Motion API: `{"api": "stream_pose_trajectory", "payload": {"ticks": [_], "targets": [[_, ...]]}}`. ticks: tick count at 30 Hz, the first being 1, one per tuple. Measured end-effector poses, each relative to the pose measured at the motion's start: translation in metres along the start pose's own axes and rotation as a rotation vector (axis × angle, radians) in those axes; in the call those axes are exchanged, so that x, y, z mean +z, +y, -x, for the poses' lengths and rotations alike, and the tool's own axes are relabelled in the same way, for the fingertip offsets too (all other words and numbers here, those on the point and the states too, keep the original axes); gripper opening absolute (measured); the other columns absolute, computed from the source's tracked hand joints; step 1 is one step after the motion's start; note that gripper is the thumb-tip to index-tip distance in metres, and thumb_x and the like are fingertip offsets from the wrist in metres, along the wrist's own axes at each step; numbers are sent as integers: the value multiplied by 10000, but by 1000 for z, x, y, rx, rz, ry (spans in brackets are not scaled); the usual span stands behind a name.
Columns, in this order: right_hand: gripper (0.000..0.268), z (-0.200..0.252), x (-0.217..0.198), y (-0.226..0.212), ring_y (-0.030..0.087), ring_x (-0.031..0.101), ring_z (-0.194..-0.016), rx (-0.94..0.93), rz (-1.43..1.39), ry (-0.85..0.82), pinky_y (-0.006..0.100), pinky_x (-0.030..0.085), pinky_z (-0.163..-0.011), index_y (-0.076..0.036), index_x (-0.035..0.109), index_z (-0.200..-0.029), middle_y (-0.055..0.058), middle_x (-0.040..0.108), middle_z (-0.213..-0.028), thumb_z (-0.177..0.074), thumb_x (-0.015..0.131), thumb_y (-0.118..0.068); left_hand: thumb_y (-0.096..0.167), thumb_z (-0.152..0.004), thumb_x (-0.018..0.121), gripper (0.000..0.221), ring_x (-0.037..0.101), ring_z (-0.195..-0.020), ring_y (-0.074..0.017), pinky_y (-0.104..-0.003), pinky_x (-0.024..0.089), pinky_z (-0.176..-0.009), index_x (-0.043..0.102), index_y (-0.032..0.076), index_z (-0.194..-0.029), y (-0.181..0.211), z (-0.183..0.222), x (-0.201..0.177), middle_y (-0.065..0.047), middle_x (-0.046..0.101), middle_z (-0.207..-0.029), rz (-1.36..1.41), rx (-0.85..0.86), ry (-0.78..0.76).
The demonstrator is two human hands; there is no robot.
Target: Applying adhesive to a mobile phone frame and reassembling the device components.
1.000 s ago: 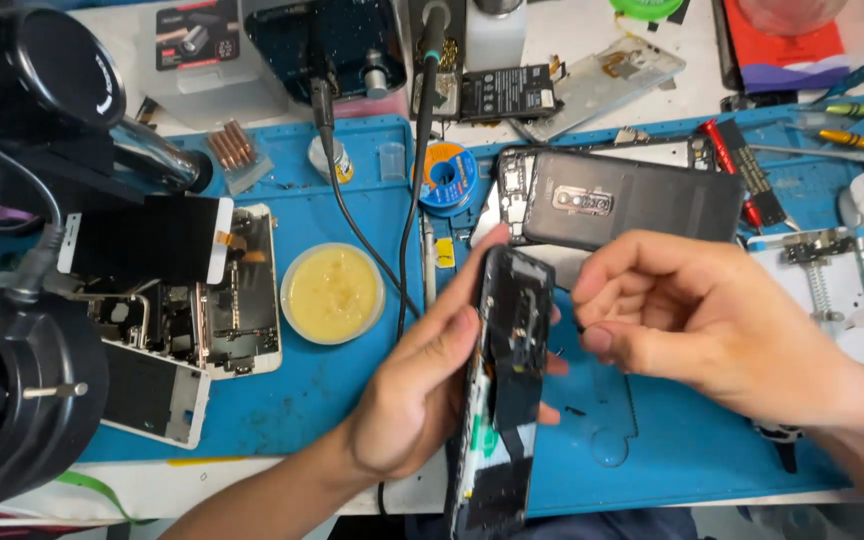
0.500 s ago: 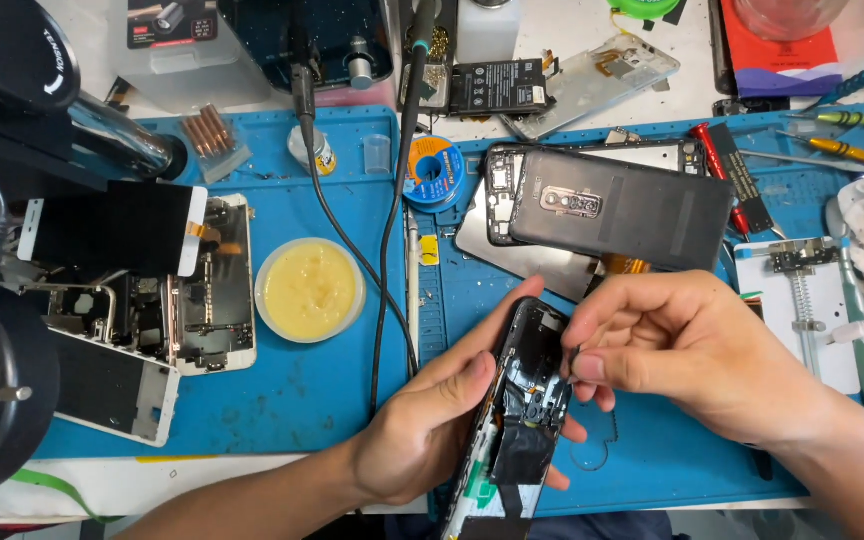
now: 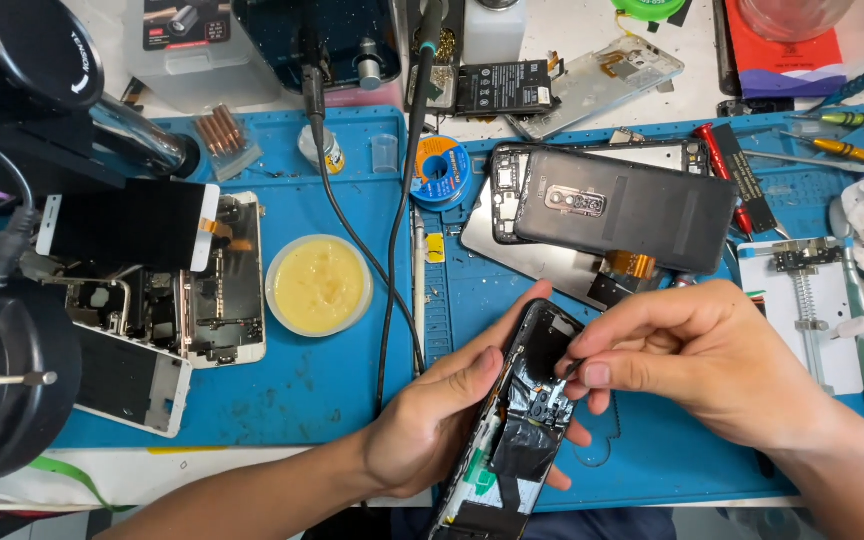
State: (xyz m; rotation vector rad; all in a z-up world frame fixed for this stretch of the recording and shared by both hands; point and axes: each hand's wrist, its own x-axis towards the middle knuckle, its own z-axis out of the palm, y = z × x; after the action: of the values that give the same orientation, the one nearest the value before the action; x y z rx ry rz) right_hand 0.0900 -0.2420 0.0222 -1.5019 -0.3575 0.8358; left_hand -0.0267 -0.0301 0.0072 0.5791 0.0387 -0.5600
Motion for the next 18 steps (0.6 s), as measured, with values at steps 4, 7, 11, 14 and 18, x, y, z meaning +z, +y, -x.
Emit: {"api": "stream_pose_trajectory", "payload": {"ticks": [4,7,11,14,18], "targets": [[169,-1,1,5,289,834,-613,7,-28,-10,357,721,-644,88,807,-897,274,833,-674,-737,784,41,450,-1005,435,798,563,-1132,-405,-616,531,-871,39,268,-1673,0,0,0,-269,445,-1389,-15,35,9],[168,-2,0,5,274,831,-641,-13,-17,-44,339,712,-663,85,800,-911,269,852,-768,-758,771,23,456,-1004,432,801,563,-1128,-407,-586,542,-863,37,253,-1671,0,0,0,-273,445,-1393,-44,48,8],[158,-3,-1,8,276,831,-651,4,-15,-29,341,705,-668,80,791,-910,257,854,-780,-767,767,17,426,-1003,446,784,576,-1151,-406,-568,554,-878,65,261,-1668,-1,-1,-2,-272,487,-1352,-46,39,40],[145,-4,-1,9,271,830,-674,4,-11,-30,335,697,-682,73,782,-902,249,851,-788,-771,767,12,427,-996,465,797,580,-1166,-381,-526,562,-889,66,260,-1666,0,0,-2,-285,491,-1354,-62,34,48],[133,-5,-1,10,276,827,-699,11,-11,-14,343,696,-695,65,781,-887,244,847,-792,-764,772,16,421,-993,474,804,573,-1191,-376,-497,565,-898,65,243,-1662,-1,0,-2,-292,475,-1391,-84,41,50]]}}
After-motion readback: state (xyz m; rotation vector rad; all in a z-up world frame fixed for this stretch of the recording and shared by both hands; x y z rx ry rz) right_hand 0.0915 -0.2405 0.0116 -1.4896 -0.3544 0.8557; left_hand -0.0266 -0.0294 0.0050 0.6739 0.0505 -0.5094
